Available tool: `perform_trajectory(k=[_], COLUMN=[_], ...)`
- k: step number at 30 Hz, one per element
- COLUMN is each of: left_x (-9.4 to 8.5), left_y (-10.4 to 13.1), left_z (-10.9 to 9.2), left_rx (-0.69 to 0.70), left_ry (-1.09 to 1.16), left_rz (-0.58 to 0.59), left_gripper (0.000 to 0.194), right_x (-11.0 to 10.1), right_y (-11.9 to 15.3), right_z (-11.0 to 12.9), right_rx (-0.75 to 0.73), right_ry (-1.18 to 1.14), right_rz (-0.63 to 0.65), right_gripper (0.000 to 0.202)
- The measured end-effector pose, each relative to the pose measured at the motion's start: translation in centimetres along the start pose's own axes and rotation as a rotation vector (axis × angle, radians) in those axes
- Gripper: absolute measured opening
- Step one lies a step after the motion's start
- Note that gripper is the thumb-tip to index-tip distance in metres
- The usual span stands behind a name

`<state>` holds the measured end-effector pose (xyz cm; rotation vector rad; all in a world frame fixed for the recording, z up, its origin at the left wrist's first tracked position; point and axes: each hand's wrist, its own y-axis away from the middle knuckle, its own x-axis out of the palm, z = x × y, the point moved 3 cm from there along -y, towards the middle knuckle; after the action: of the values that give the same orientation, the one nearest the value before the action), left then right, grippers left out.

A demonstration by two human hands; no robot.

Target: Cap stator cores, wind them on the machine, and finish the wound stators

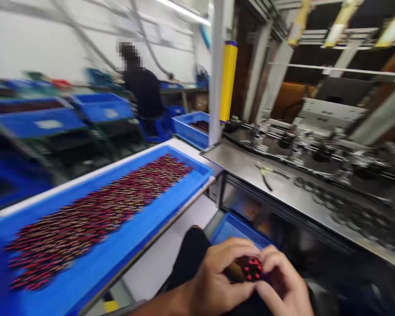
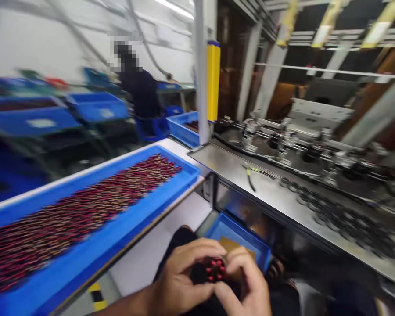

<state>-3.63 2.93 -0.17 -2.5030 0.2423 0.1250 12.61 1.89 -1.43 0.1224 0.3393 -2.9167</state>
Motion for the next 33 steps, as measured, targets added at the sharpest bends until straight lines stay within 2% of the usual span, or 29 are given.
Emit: perform_trajectory(k=[3, 7, 9, 11, 16, 18, 20, 23, 28, 31, 33], left_x=[-0.1, 0.3, 0.5, 0.5, 0.7, 0.9, 1.0, 1.0, 1.1, 1.2, 1.1], left_y=[-0.1, 0.4, 0.7, 0.7, 0.2, 0.2, 0.3, 0.6, 1.0, 0.8, 0.6], left_z=[-0.6, -0.3, 0.3, 0.6, -0.2, -0.6, -0.7, -0.4, 0.4, 0.6, 0.5], left_rx=[0.085, -0.041, -0.113, -0.139, -0.053, -0.037, -0.041, -0.068, -0.203, -0.239, -0.253], left_ry=[-0.028, 0.098, 0.2, 0.223, 0.077, 0.048, 0.028, 0.067, 0.348, 0.389, 0.374], left_rz=[0.005, -0.001, -0.025, -0.032, 0.018, 0.043, 0.059, 0.046, 0.004, -0.01, -0.028], left_gripper=[0.049, 0.049, 0.049, 0.049, 0.051, 0.05, 0.051, 0.053, 0.053, 0.051, 0.05], right_x=[0.6, 1.3, 1.3, 0.8, -0.3, -0.4, -0.4, -0.5, -0.5, -0.4, -0.2], right_y=[0.6, 2.3, 2.8, 2.7, 1.3, 1.0, 1.0, 1.4, 2.0, 2.1, 2.2], right_z=[-0.7, -2.7, -3.3, -3.0, 0.7, 1.7, 2.0, 1.4, -1.1, -1.5, -1.6], right_rx=[0.049, 0.135, 0.17, 0.141, -0.142, -0.169, -0.175, -0.092, 0.184, 0.156, 0.109], right_ry=[-0.174, -0.402, -0.424, -0.35, -0.045, 0.025, 0.05, -0.021, -0.286, -0.369, -0.395], right_rz=[-0.008, -0.161, -0.194, -0.18, -0.131, -0.133, -0.174, -0.225, -0.227, -0.22, -0.17], right_gripper=[0.023, 0.024, 0.026, 0.023, 0.017, 0.004, 0.01, 0.015, 0.027, 0.02, 0.028])
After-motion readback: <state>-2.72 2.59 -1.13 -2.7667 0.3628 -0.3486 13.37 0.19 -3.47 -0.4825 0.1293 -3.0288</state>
